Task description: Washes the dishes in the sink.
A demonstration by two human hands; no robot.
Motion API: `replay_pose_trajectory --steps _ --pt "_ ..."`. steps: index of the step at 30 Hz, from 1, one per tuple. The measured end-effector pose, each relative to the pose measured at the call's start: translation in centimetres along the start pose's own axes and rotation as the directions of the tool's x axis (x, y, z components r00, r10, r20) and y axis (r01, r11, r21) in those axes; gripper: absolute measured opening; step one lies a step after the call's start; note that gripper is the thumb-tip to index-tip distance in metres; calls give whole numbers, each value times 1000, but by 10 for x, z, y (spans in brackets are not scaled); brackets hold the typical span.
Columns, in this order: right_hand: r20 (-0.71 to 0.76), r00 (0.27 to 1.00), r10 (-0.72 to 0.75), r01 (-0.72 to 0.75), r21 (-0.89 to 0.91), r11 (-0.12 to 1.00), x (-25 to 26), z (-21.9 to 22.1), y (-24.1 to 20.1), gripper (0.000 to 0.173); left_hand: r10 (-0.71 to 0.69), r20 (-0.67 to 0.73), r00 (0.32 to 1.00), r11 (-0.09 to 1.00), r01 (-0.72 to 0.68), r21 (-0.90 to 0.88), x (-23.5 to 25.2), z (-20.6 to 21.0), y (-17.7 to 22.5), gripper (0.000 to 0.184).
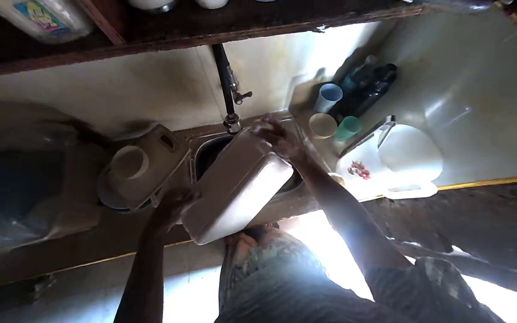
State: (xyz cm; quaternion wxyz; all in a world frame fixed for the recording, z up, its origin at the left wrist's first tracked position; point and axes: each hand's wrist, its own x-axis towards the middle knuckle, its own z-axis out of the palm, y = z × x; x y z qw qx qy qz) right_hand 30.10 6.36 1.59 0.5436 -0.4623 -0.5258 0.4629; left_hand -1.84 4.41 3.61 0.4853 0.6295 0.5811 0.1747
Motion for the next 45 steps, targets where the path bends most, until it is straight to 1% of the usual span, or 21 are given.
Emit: replay_pose_trajectory --steps 3,5,7,10,13,16,18,19,21,23,25,27,30,33,34,36,37,38,41,43,45 --pt "197 961 -196 239 -227 944 -4 32 -26 26 69 -42 997 996 -71 -57 7 25 33 22" --pt "308 919 -248 323 -224 920 -2 43 -33 26 209 -224 952 965 -238 -110 15 42 41 17" --pt "371 900 -227 305 -165 938 7 29 -26 25 341 -365 866 877 -433 -209 22 50 32 12" --pt "406 911 -72 149 -163 975 17 -1 -17 25 287 -473 833 794 -483 -369 23 49 14 15" --pt "418 908 34 105 -305 947 14 -2 -25 24 219 -361 906 884 -341 -319 16 40 13 4" --pt "543 836 -75 411 -529 742 9 22 -39 26 261 -42 964 962 -263 -67 13 20 35 13" --pt "589 786 -190 565 -559 607 6 36 -49 25 262 12 965 961 -263 82 9 20 47 15" --pt "540 803 -251 561 -545 623 9 37 -51 27 270 -11 963 956 -267 120 7 20 47 17" --pt "273 890 -366 455 -462 762 15 31 -48 26 249 -83 965 964 -238 123 1 22 38 22" --pt "-10 938 -348 299 -487 821 16 22 -45 30 159 -160 974 987 -157 24 -7 21 24 25" --pt "-124 964 -234 134 -535 834 8 28 -39 37 105 -221 970 991 -121 -60 -10 20 11 24" --pt "-21 982 -189 138 -604 785 -22 62 -16 38 51 -265 963 995 -73 -73 -13 27 10 22" --pt "331 878 -346 478 -588 652 -67 116 8 34 -17 -352 936 991 -31 -130 -15 39 7 19" --pt "317 821 -474 567 -542 620 -49 105 28 28 24 -392 920 994 -63 -88 -23 33 -11 28" --pt "221 880 -419 470 -518 714 -34 93 32 26 17 -411 912 994 -61 -95 -27 32 -15 30" --pt "-56 996 -68 38 -416 909 -9 77 18 29 -30 -459 888 975 -76 -210 -36 31 -22 26" --pt "-152 988 8 -65 -374 925 -3 80 19 31 -64 -493 868 943 -108 -314 -38 31 -27 19" --pt "-203 978 -41 -32 -343 939 -8 91 24 34 -89 -509 856 897 -154 -415 -35 31 -33 18" --pt "8 936 -351 335 -325 884 -55 138 41 41 -141 -493 859 748 -234 -621 -22 36 -60 24" --pt "277 911 -306 396 -381 835 -80 150 47 42 -125 -477 870 704 -260 -661 -16 40 -75 34" --pt "346 908 -235 391 -503 770 -73 138 71 45 -165 -471 866 645 -266 -716 -18 41 -74 36"
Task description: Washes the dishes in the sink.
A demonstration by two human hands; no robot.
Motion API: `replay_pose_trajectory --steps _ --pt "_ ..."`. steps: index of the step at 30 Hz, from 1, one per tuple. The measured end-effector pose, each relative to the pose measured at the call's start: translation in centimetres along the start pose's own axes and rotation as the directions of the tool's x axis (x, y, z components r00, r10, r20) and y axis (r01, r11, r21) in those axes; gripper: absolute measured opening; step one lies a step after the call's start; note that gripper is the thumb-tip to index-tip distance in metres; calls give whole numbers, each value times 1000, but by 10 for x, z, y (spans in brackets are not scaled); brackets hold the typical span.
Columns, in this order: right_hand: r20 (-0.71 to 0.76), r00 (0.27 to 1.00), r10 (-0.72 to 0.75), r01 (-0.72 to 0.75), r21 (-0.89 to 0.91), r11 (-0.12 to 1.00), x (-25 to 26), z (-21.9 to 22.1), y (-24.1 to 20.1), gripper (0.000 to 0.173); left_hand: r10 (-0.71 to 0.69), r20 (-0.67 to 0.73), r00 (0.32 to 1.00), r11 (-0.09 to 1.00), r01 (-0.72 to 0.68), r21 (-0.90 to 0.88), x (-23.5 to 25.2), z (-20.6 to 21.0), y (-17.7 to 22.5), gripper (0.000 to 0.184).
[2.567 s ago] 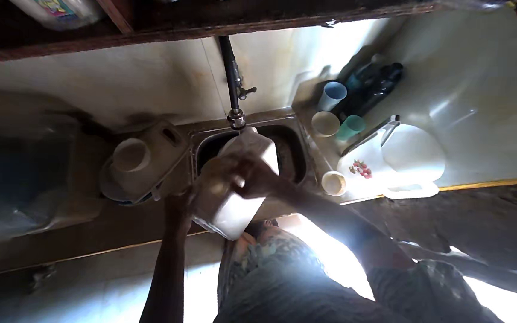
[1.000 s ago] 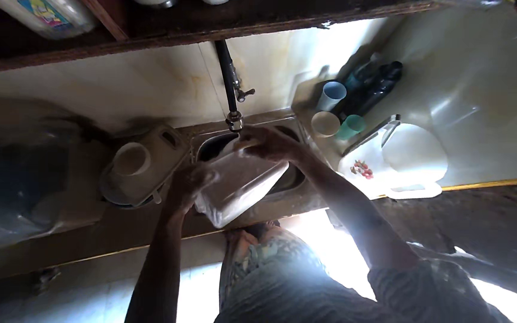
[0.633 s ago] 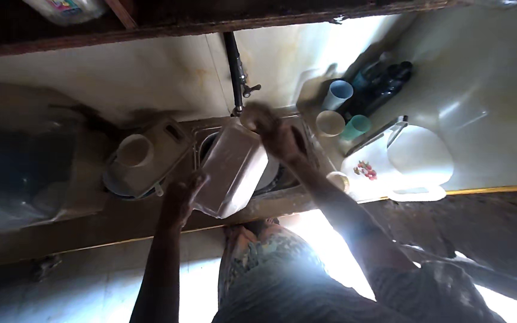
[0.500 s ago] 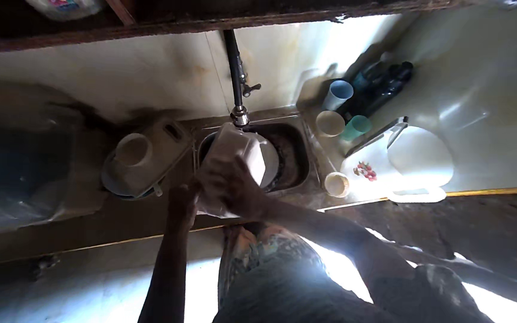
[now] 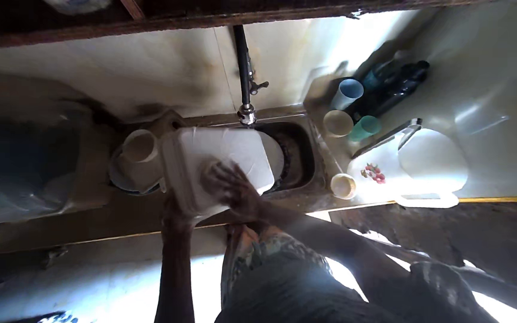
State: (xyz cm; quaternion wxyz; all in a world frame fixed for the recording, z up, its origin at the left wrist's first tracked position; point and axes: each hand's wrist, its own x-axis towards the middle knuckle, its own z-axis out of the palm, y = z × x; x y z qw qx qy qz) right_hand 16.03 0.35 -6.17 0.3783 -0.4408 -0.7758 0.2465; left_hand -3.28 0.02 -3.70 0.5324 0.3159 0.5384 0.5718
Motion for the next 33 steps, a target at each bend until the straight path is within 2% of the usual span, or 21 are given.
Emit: replay_pose_trajectory --steps 1,2,4,5,6,7,9,10,12,14,15,17,18,20,21,23,26,28,30,31,33 --pt "-21 999 39 -41 -115 993 -1 2 28 46 -25 -19 1000 999 24 -26 -5 -2 -1 35" --pt "-38 990 139 -144 -205 968 -1 3 60 47 -49 -22 999 999 49 -23 -13 -5 -1 35" --pt "-54 908 415 -418 -130 899 14 -10 98 46 -101 -1 995 993 101 66 -25 -4 -1 38" --pt "-67 869 491 -495 -104 863 24 -15 101 46 -131 3 991 988 130 88 -27 -2 -4 38" --pt "-90 869 487 -495 -149 856 36 -17 93 45 -157 3 988 985 156 79 -27 2 -8 37" --pt "-118 903 413 -430 -220 876 45 -12 77 44 -178 0 984 982 177 63 -27 6 -11 36" --pt "-98 972 213 -232 -263 936 41 4 25 48 -175 -12 984 983 176 52 -26 9 -20 35" --pt "-47 991 126 -132 -181 975 32 7 -1 49 -148 -31 988 987 150 58 -24 10 -22 36" --pt "86 996 34 -34 -6 999 7 -1 -33 46 -97 -70 993 995 99 20 -17 7 -22 40" --pt "105 994 29 -27 -18 999 -16 -9 -18 43 -72 -76 995 995 66 -77 -16 0 -22 42" --pt "102 990 102 -97 -53 994 -24 -12 3 42 -80 -68 994 986 69 -152 -16 -2 -22 42" --pt "97 918 383 -375 -92 922 -23 -20 51 44 -100 -48 994 976 88 -199 -21 -3 -24 41" --pt "84 843 532 -528 -62 847 -16 -26 71 46 -101 -48 994 981 92 -171 -24 -2 -24 41" --pt "87 666 741 -743 163 649 0 -49 94 51 -95 -48 994 985 87 -149 -27 -2 -26 39" --pt "110 615 781 -780 232 582 4 -63 96 50 -87 -35 996 983 80 -163 -28 -4 -28 38" --pt "96 577 811 -746 467 475 -2 -86 89 46 -67 -16 998 980 63 -191 -29 -9 -31 39" --pt "82 585 807 -686 581 437 -10 -89 97 44 -27 -42 999 998 24 -52 -34 -18 -24 38" --pt "59 549 834 -695 585 417 -12 -80 92 43 -64 -59 996 987 72 146 -34 -31 -19 36" --pt "80 545 834 -759 470 450 -15 -81 82 46 -79 -31 996 902 85 423 -25 -38 -4 33" --pt "94 571 816 -779 375 502 -15 -83 76 47 -77 -20 997 826 75 559 -20 -37 6 34" --pt "20 706 708 -689 253 680 -14 -71 90 45 -91 8 996 686 57 725 -8 -32 28 39"
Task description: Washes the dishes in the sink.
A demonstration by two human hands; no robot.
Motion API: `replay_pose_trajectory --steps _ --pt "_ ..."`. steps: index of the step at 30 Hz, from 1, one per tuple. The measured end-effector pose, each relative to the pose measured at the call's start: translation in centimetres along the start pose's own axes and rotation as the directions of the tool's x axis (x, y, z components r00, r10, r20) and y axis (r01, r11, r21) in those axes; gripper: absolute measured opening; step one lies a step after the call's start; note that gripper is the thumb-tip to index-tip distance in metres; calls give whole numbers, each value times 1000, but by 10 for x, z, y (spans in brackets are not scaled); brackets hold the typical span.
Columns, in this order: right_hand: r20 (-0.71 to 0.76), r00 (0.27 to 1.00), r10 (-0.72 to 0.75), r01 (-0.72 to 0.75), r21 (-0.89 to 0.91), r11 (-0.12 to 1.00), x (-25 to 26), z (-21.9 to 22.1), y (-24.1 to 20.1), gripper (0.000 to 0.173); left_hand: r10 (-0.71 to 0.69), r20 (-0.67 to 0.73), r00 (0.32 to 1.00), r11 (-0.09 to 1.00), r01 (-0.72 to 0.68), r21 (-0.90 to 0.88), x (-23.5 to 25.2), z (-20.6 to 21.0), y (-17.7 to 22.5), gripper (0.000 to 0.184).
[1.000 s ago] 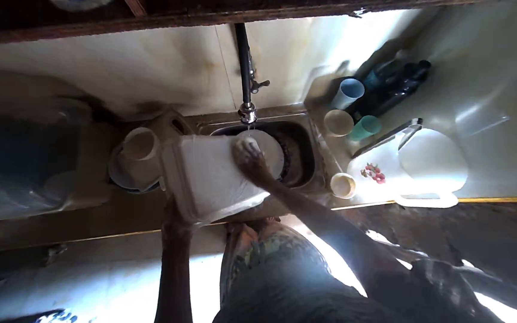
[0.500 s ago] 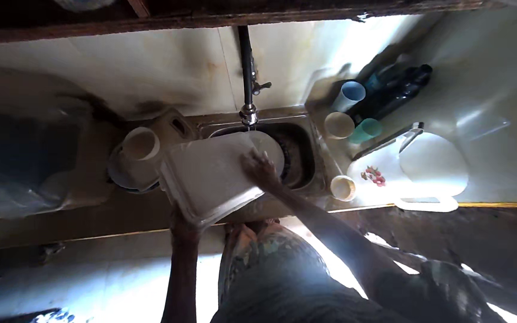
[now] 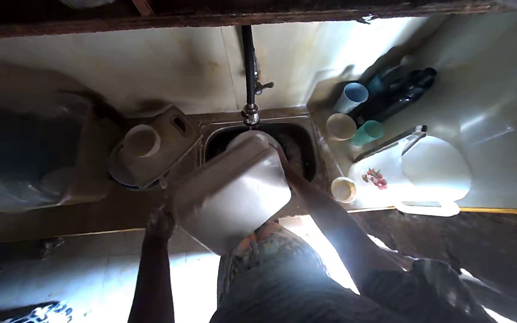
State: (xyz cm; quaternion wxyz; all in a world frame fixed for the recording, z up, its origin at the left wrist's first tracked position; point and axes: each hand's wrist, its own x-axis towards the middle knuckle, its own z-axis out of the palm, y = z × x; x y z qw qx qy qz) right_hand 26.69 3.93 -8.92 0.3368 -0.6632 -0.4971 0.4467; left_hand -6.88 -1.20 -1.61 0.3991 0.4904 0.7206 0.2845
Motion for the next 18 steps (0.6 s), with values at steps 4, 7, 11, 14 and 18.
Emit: replay_pose_trajectory --steps 4,7,11,14,18 --pt "78 997 7 -16 119 993 39 -9 6 42 -21 13 1000 1000 22 -21 23 8 38 20" --pt "69 998 11 -20 131 991 53 -34 -1 39 76 114 991 990 -88 106 4 22 68 28" --pt "-39 999 9 -12 -74 997 42 -47 -43 36 268 96 959 959 -275 64 -6 64 66 25" --pt "-114 993 25 -44 -168 985 -2 -11 -72 36 134 79 988 984 -142 108 -4 87 78 29" --pt "0 848 -531 524 -158 837 -76 52 -62 29 1 40 999 984 -8 177 12 99 82 31"
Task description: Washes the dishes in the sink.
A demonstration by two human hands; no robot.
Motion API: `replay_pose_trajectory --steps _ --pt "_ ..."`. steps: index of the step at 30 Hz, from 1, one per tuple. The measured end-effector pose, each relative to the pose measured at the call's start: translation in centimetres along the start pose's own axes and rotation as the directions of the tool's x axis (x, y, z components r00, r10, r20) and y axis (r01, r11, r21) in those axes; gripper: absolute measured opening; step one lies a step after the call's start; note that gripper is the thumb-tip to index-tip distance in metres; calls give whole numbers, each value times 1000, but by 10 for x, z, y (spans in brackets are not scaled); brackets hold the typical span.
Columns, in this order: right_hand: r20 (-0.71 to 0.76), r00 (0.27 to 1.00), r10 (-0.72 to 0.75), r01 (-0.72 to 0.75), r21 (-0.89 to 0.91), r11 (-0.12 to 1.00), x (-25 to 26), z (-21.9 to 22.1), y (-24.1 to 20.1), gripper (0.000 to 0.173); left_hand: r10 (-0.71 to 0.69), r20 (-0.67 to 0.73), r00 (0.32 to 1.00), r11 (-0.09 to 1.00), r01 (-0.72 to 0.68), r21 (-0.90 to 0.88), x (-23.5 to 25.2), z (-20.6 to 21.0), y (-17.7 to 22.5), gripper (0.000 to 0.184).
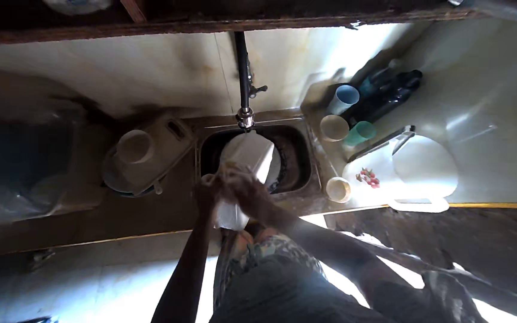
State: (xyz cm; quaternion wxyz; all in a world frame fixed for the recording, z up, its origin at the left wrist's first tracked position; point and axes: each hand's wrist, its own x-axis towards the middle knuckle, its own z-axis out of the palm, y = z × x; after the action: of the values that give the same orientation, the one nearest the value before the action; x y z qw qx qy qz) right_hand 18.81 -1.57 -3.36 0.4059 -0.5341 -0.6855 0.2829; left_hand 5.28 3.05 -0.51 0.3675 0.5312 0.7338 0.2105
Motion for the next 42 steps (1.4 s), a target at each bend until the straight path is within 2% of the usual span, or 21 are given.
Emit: replay_pose_trajectory --steps 2,3,4,6,9,11,13,15,16,17,19,21,23,26,27,29,33,35,38,39,42 --pt "-1 973 -229 229 -56 972 -10 6 13 28 1 -25 1000 998 -3 -69 2 -2 -8 27" --pt "33 990 -137 140 -85 987 -9 -4 20 28 22 -36 999 993 -26 -118 -3 -3 -10 24" --pt "56 994 98 -92 -103 990 -3 -21 23 29 54 -36 998 988 -59 -141 -11 -5 -11 24" --pt "-35 845 533 -534 -59 843 23 -49 55 36 143 -15 990 987 -143 -74 -25 -6 -15 31" --pt "-272 716 643 -637 120 761 43 -77 117 33 363 81 928 906 -372 201 -44 4 -35 46" --pt "-368 663 652 -673 86 734 50 -92 113 35 568 116 815 757 -572 315 -49 20 -61 44" --pt "-351 682 641 -692 -27 721 51 -95 92 36 807 68 587 546 -785 294 -43 43 -95 41" --pt "-138 811 568 -585 -204 785 41 -80 89 33 890 112 441 403 -878 258 -42 59 -118 46" --pt "37 836 548 -516 -288 806 34 -70 94 35 893 156 423 380 -892 243 -44 64 -127 50" --pt "209 813 544 -447 -376 812 27 -60 102 38 882 192 431 386 -893 233 -46 66 -134 52" --pt "442 638 630 -397 -513 761 12 -42 115 45 843 190 504 460 -857 234 -49 69 -151 46" --pt "512 505 695 -393 -580 713 -4 -27 132 44 688 193 699 668 -715 209 -54 66 -165 38" --pt "529 487 695 -388 -582 715 -10 -20 138 42 459 83 884 875 -466 132 -50 65 -176 63" --pt "556 496 667 -330 -590 737 -11 -19 132 36 167 -75 983 984 -171 -52 -39 67 -171 94" --pt "549 508 664 -308 -604 735 -11 -19 134 36 3 -25 1000 994 -6 -113 -37 63 -160 97" --pt "480 539 692 -316 -647 695 -9 -20 140 41 -238 159 958 956 261 -136 -36 56 -143 72" --pt "332 641 692 -359 -667 653 14 8 178 53 -217 430 876 961 269 -63 -34 61 -137 61" --pt "291 708 643 -364 -630 686 34 33 164 49 -220 456 862 968 251 -7 -33 62 -126 58" --pt "410 766 496 -286 -473 833 31 74 118 44 -255 397 882 949 306 -70 -31 56 -107 57" --pt "511 742 434 -240 -401 884 26 78 100 44 -234 363 902 953 287 -99 -28 53 -104 56" --pt "781 499 375 -85 -387 918 11 60 81 47 -137 301 944 968 192 -161 -22 39 -109 59"
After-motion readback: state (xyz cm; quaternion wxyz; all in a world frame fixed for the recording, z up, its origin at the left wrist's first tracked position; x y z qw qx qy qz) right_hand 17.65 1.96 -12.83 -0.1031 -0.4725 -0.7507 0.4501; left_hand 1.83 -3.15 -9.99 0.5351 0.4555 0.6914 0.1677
